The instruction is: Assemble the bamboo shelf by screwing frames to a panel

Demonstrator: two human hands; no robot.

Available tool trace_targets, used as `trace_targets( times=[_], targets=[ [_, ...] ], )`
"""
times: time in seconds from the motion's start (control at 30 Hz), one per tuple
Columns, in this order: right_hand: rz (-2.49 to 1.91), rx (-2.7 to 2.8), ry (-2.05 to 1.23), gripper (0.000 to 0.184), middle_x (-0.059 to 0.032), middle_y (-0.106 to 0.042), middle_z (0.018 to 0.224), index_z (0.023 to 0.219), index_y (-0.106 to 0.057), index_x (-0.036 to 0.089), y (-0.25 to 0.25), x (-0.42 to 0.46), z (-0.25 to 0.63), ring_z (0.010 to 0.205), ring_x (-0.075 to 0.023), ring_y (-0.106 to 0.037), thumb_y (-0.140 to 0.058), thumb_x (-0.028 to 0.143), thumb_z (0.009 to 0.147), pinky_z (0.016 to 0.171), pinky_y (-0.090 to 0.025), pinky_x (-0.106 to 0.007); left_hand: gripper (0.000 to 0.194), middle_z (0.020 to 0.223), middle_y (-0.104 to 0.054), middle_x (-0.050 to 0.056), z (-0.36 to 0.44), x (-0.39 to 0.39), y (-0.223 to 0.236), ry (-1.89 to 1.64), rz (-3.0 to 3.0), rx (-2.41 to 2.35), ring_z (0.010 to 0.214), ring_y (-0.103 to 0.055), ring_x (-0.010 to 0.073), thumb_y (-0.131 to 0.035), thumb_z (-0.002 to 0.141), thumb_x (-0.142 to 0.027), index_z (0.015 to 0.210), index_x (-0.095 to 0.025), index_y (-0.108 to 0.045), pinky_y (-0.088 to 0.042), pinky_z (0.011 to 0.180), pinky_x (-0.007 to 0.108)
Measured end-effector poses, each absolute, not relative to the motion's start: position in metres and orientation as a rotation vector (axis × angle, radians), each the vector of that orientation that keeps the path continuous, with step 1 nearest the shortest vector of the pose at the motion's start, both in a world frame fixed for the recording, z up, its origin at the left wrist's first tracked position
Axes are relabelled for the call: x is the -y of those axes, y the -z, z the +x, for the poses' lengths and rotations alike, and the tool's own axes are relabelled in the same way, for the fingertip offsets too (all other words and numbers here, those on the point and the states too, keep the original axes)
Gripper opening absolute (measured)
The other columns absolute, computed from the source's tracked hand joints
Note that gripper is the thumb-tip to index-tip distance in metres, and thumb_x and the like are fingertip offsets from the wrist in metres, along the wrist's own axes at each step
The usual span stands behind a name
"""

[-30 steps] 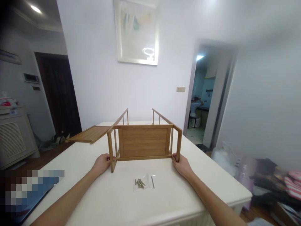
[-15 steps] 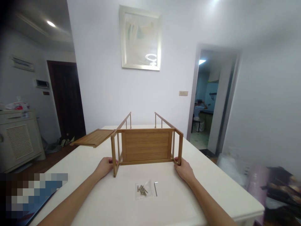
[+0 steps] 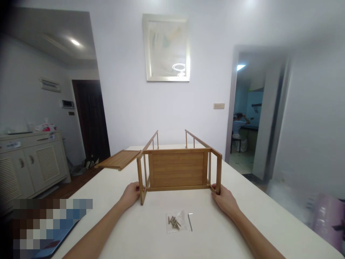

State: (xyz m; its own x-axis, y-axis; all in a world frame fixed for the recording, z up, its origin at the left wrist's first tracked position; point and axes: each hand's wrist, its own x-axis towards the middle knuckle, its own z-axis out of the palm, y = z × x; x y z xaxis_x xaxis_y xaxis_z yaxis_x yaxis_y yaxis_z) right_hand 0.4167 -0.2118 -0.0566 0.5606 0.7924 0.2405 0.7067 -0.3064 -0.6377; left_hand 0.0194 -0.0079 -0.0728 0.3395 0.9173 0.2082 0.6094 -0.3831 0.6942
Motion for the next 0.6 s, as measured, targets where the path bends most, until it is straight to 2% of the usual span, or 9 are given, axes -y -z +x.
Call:
trace_targets(
  times=[0.1,0.27,0.43,0.6],
  targets=[
    [-2.073,1.196,-0.145,0.032,-0.0027,-0.07,0.093,0.101,-0.063,0.025,0.0575,0.2115,0.4175,0.09,-0.0247,-0.063,-0.052,0.033,0.071,0.078,-0.044,-0.032,0.009,0.07,-0.069,0.003,0.0191,0.0076,0.0717,-0.843,2.097,-1.311,0.069,-0.061,0.0176,-0.061,0.068,-0.017,0.072,-0.014,-0.068,-0.041,0.061,0.025],
    [-2.069,1.181,-0.137,0.033,-0.0027,-0.071,0.092,0.101,-0.063,0.024,0.0564,0.212,0.4161,0.09,-0.0243,-0.063,-0.053,0.032,0.07,0.077,-0.044,-0.031,0.017,0.077,-0.069,0.004,0.0147,0.0072,0.0694,-0.895,2.097,-1.338,0.071,-0.06,0.0162,-0.055,0.072,-0.016,0.081,-0.014,-0.07,-0.041,0.065,0.025],
    [-2.077,1.174,-0.142,0.032,-0.0021,-0.071,0.091,0.099,-0.063,0.024,0.052,0.2142,0.4112,0.089,-0.0239,-0.063,-0.052,0.031,0.07,0.077,-0.044,-0.031,0.013,0.074,-0.067,0.005,0.0148,0.0117,0.0672,-0.878,2.145,-1.381,0.075,-0.06,0.0188,-0.057,0.073,-0.02,0.067,-0.015,-0.067,-0.04,0.068,0.026],
    [-2.082,1.179,-0.15,0.031,-0.0026,-0.07,0.092,0.1,-0.062,0.024,0.0495,0.2156,0.408,0.089,-0.0234,-0.063,-0.052,0.029,0.071,0.077,-0.044,-0.031,0.01,0.075,-0.068,0.004,0.0167,0.0154,0.0652,-0.826,2.154,-1.354,0.077,-0.061,0.0187,-0.058,0.071,-0.017,0.066,-0.016,-0.066,-0.04,0.068,0.025]
  ],
)
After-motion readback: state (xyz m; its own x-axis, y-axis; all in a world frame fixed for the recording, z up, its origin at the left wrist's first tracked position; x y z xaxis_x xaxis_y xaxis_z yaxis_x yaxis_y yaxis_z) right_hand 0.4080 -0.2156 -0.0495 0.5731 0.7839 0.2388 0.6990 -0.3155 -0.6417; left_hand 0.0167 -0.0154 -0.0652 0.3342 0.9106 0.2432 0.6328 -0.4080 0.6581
